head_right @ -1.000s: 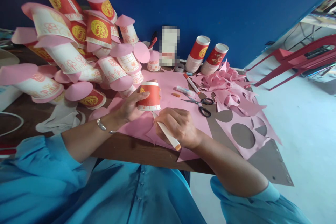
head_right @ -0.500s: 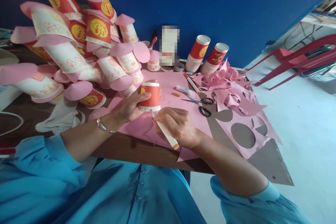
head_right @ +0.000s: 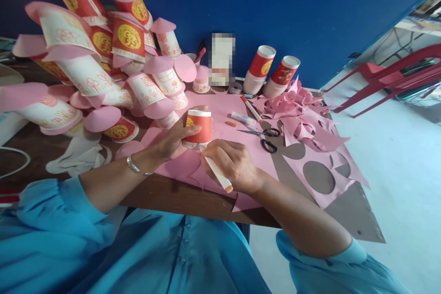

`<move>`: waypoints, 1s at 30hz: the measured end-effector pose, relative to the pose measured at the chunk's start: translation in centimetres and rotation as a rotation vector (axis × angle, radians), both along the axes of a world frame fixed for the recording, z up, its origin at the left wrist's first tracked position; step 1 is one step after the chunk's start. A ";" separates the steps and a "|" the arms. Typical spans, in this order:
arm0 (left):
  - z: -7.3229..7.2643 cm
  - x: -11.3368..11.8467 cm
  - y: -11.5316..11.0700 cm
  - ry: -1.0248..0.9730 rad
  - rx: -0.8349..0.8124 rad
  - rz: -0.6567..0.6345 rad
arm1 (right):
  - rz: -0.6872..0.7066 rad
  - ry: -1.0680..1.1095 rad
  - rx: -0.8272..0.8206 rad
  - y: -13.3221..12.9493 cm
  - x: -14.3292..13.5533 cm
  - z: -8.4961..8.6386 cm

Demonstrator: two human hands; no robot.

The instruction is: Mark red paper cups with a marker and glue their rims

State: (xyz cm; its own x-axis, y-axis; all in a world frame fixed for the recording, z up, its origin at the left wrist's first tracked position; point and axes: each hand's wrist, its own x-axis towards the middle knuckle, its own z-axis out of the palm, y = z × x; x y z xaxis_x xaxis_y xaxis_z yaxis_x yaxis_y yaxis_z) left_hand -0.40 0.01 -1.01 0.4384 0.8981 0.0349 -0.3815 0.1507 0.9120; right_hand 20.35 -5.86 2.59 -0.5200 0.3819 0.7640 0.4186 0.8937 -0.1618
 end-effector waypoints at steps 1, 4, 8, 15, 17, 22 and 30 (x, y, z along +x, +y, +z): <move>-0.1 0.0 0.0 0.001 0.000 -0.002 | 0.003 0.001 -0.001 0.0 0.0 0.0; -0.3 -0.1 0.1 0.014 0.001 -0.001 | 0.018 -0.003 -0.009 0.1 0.1 0.0; 0.0 -0.1 0.1 0.035 0.001 0.005 | 0.029 -0.013 -0.032 0.0 0.0 0.1; 0.3 0.0 0.0 0.046 0.011 -0.002 | 0.027 -0.020 -0.029 -0.1 0.1 0.2; 0.1 0.0 0.1 0.019 -0.008 0.002 | 0.027 0.000 -0.005 -0.1 0.1 0.2; -0.5 0.0 0.5 -0.037 -0.033 0.008 | 0.008 0.027 0.035 -0.1 0.0 0.3; 0.1 0.1 0.2 -0.060 -0.065 0.009 | -0.011 -0.016 0.070 -0.1 0.0 0.2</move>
State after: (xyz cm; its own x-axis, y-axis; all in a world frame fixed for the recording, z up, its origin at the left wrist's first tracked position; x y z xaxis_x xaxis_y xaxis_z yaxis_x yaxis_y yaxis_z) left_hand -0.34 0.23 -0.90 0.4288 0.9034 0.0022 -0.4370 0.2054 0.8757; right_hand 20.33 -5.98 2.75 -0.5284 0.3336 0.7807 0.4307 0.8978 -0.0921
